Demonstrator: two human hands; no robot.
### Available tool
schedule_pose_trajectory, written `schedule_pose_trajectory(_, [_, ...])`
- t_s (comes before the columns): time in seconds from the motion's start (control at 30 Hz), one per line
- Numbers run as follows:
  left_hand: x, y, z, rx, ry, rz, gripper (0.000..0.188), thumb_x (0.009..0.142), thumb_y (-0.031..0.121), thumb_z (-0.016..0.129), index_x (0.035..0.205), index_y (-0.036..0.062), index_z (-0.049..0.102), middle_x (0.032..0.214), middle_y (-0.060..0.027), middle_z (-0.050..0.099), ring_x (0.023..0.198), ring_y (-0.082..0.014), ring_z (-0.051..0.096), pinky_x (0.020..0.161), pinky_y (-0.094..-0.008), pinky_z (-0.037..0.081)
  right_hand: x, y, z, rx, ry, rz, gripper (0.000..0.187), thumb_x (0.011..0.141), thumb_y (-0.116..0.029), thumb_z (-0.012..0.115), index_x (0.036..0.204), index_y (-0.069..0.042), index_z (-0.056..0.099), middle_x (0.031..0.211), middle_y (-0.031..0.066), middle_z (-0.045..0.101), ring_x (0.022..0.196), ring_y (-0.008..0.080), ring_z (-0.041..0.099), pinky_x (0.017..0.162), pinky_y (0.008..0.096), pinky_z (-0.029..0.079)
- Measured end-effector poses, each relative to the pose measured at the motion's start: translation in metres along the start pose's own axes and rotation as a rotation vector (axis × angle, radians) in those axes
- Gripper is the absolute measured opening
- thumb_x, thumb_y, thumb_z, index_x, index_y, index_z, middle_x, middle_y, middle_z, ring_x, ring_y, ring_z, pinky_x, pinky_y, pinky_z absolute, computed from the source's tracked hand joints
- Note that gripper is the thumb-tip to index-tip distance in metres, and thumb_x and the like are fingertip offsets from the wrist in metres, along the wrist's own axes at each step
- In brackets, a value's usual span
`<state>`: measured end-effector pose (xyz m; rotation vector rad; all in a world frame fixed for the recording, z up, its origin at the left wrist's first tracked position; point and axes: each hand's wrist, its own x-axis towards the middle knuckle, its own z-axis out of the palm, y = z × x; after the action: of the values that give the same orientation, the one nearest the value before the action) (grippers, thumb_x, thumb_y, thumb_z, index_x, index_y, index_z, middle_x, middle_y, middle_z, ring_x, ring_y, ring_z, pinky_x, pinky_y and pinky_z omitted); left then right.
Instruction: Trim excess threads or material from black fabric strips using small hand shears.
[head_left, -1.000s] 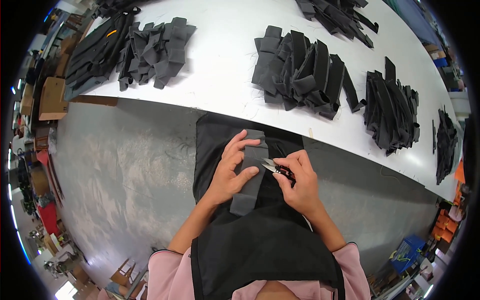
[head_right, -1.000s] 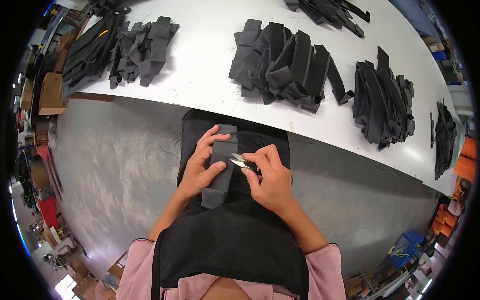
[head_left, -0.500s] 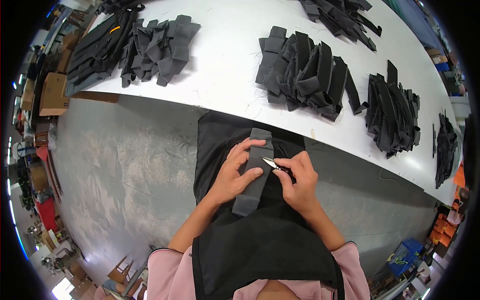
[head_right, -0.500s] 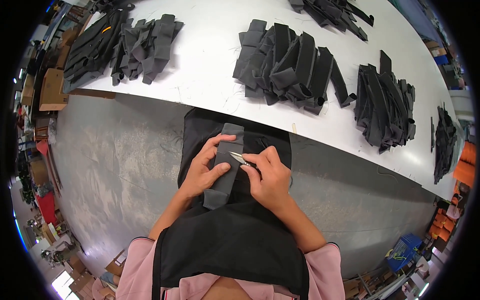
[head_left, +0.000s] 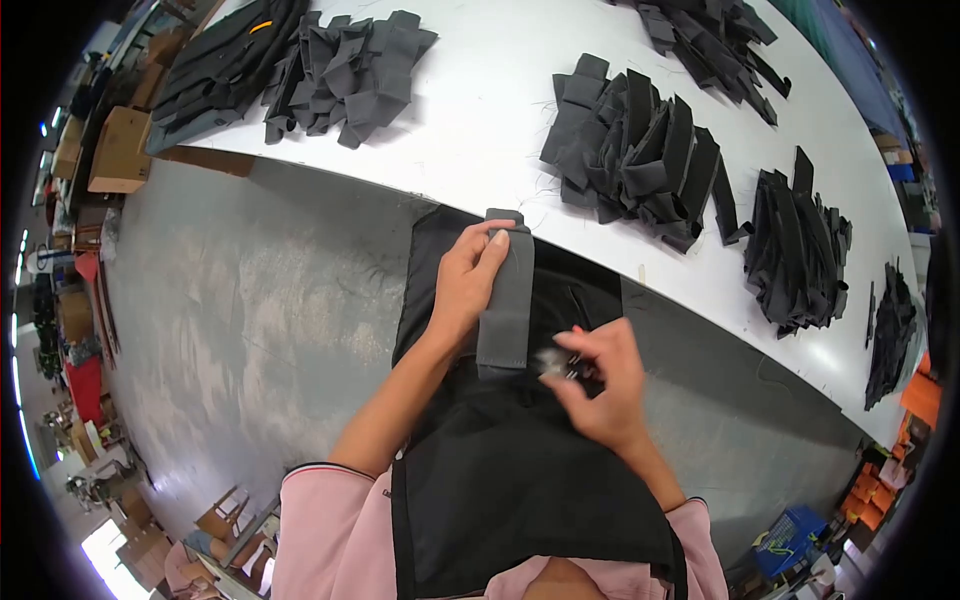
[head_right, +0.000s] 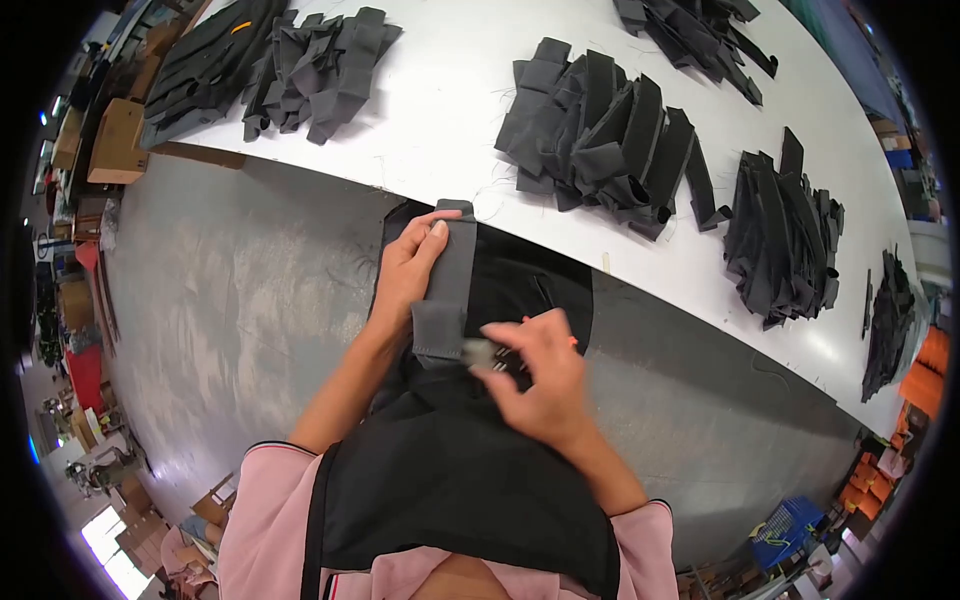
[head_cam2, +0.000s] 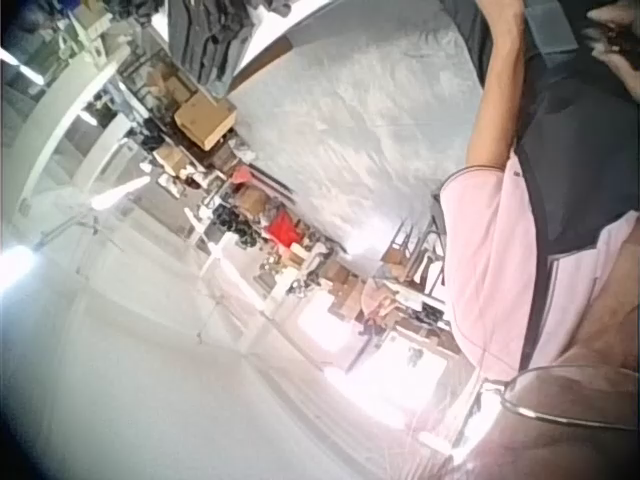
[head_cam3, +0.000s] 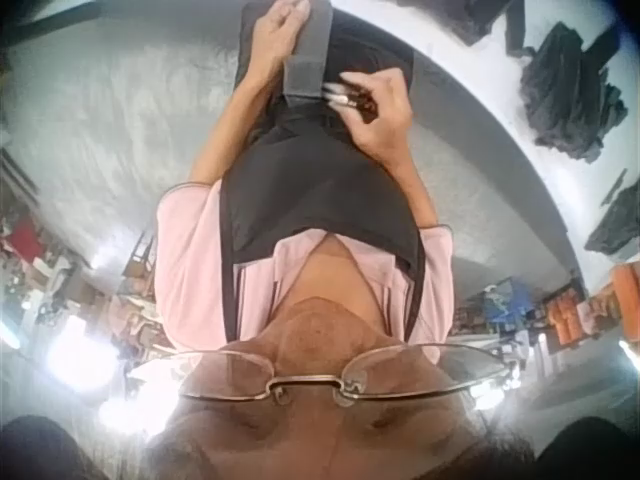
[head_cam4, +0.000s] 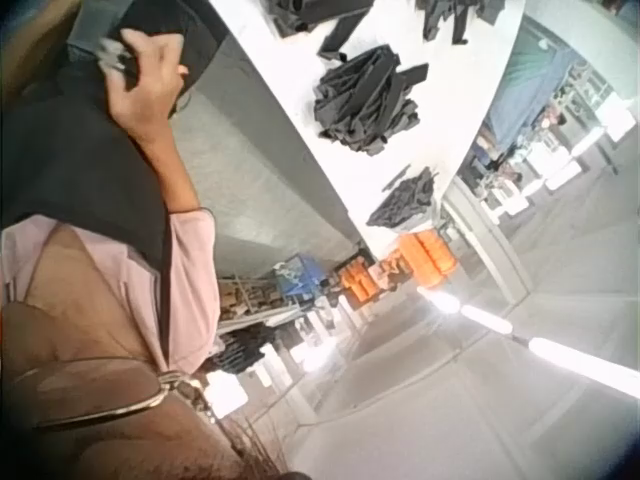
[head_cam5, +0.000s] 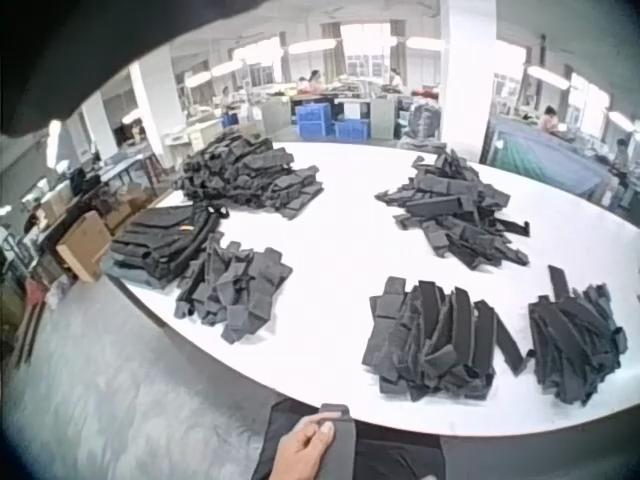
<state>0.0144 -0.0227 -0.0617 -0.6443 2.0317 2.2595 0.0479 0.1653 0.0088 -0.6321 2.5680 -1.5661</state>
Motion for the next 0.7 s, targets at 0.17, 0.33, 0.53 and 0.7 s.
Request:
schedule_pose_trajectory(0.17, [0.0, 0.009, 0.018, -0.065, -0.011, -0.122, 0.038, 0.095, 0.022, 0.052, 0.064, 0.0015, 0.044, 0.106, -0.0054, 0.061, 0.074, -0.0055, 0.045, 0.063, -0.0227, 0.038, 0.004, 0.01, 0.023, -0.217, -0.002, -0.178, 0.043, 0.055, 0.004, 0.066, 0.096, -0.008, 0.067, 0.073, 0.006, 0.049, 0.056, 0.021, 0.054, 0.049, 0.029, 0.044])
schedule_pose_trajectory(0.33, [-0.006, -0.014, -0.002, -0.272, -0.14, 0.099, 0.029, 0.099, 0.032, 0.043, 0.096, 0.0049, 0.05, 0.119, -0.0082, 0.055, 0.08, -0.0044, 0.048, 0.066, -0.0212, 0.039, 0.017, 0.018, 0.015, 0.337, 0.015, 0.187, 0.015, 0.072, 0.002, 0.067, 0.086, -0.002, 0.063, 0.072, 0.0013, 0.043, 0.055, 0.0096, 0.042, 0.049, 0.0214, 0.034])
schedule_pose_trajectory(0.53, [-0.032, 0.008, -0.001, -0.126, -0.263, 0.254, 0.045, 0.08, 0.04, 0.07, 0.098, 0.0053, 0.049, 0.143, -0.0136, 0.031, 0.102, -0.0165, 0.048, 0.078, -0.025, 0.041, 0.023, 0.023, 0.015, 0.647, -0.025, 0.463, 0.017, 0.084, -0.006, 0.065, 0.074, 0.0, 0.053, 0.073, -0.0029, 0.04, 0.06, 0.0025, 0.039, 0.051, 0.0187, 0.031])
schedule_pose_trajectory(0.7, [-0.04, 0.013, 0.002, 0.232, -0.252, 0.324, 0.023, 0.076, 0.014, 0.069, 0.075, 0.0011, 0.049, 0.098, -0.0092, 0.054, 0.079, -0.0169, 0.052, 0.066, -0.0272, 0.041, 0.028, 0.028, 0.019, 0.625, -0.056, 0.437, 0.014, 0.084, -0.005, 0.064, 0.077, 0.0, 0.053, 0.075, -0.0018, 0.041, 0.06, 0.0032, 0.042, 0.053, 0.0192, 0.039])
